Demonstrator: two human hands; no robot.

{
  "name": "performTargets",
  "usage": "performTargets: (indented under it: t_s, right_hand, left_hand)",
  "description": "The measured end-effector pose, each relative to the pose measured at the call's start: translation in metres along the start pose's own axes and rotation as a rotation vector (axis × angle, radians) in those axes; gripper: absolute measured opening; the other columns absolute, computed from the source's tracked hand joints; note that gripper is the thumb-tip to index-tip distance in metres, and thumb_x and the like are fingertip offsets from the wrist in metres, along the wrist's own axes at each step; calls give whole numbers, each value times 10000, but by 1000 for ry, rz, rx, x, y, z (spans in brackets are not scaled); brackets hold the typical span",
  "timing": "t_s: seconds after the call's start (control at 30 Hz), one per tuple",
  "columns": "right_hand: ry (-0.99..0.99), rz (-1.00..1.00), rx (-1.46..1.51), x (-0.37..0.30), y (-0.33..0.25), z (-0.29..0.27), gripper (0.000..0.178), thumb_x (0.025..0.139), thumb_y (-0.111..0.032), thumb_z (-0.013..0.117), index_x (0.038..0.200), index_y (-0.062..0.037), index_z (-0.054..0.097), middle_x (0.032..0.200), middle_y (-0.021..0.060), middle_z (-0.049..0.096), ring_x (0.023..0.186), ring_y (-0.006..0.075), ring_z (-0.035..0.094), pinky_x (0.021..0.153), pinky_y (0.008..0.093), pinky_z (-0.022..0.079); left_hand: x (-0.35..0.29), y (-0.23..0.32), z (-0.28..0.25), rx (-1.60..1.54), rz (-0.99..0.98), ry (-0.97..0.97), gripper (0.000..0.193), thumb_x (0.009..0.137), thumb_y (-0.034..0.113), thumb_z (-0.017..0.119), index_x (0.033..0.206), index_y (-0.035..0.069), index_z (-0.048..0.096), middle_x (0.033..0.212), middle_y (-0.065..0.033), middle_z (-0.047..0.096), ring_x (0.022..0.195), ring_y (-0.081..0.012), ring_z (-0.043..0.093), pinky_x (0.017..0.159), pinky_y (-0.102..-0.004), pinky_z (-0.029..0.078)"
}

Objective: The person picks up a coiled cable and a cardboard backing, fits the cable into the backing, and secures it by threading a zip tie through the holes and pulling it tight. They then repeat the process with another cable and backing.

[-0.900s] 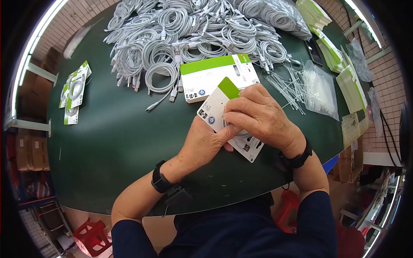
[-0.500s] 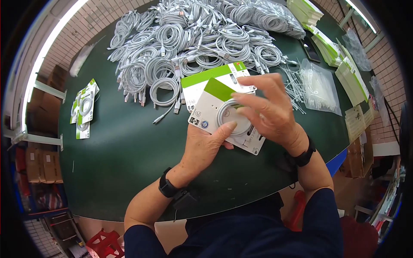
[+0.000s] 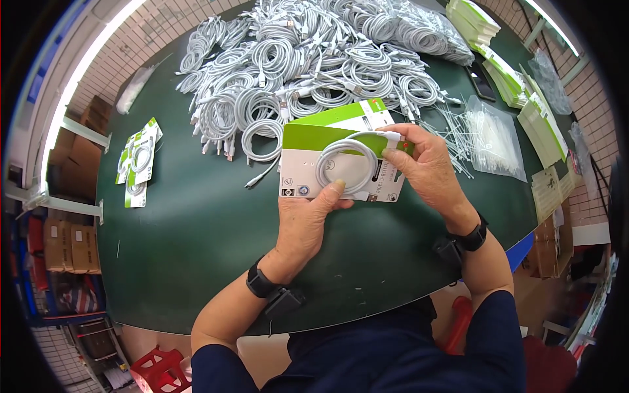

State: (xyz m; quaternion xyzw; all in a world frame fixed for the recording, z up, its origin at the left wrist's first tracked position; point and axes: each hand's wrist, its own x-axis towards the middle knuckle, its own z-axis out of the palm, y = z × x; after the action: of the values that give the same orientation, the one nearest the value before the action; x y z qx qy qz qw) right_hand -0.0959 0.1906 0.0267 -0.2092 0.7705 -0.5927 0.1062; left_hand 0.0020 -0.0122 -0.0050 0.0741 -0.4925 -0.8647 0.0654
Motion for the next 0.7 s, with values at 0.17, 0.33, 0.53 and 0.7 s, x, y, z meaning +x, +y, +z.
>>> performTargets:
  t_s: [0.17, 0.33, 0.53, 0.7]
  right_hand:
    - [28, -54, 3, -5, -8, -3, 305, 937, -33, 696, 1240, -5, 692, 1057, 57, 731, 896, 97, 669, 791, 256, 550]
    - [-17, -36, -203, -5, -11, -5, 319, 917, -32, 706, 1236, -28, 708, 1001, 48, 737, 844, 85, 657, 756, 248, 542]
    - [-121, -64, -254, -1, -14, 0, 304, 899, -63, 720, 1202, -36, 725, 919, 124, 735, 726, 128, 653, 668, 284, 539]
    - [-140, -110, -253, -2, -10, 1, 293, 894, -63, 715, 1184, -23, 728, 901, 123, 736, 713, 138, 651, 662, 293, 537]
  left_hand:
    - [-2, 8, -29, 70, -10, 55, 539, 931, 44, 739, 1409, 11, 493, 1274, -104, 640, 1078, -189, 664, 874, -316, 597]
    - [0, 28, -47, 471, 398, 82, 589, 895, 76, 782, 1412, 14, 507, 1295, -116, 613, 1183, -211, 590, 993, -376, 515]
    - [9, 58, -20, 1242, 761, -157, 538, 836, 80, 793, 1327, 11, 584, 1298, -150, 620, 1193, -262, 600, 997, -384, 507]
    - [19, 57, -6, 1415, 604, -326, 497, 777, 80, 809, 1239, 21, 635, 1227, -159, 644, 1153, -309, 619, 973, -399, 512]
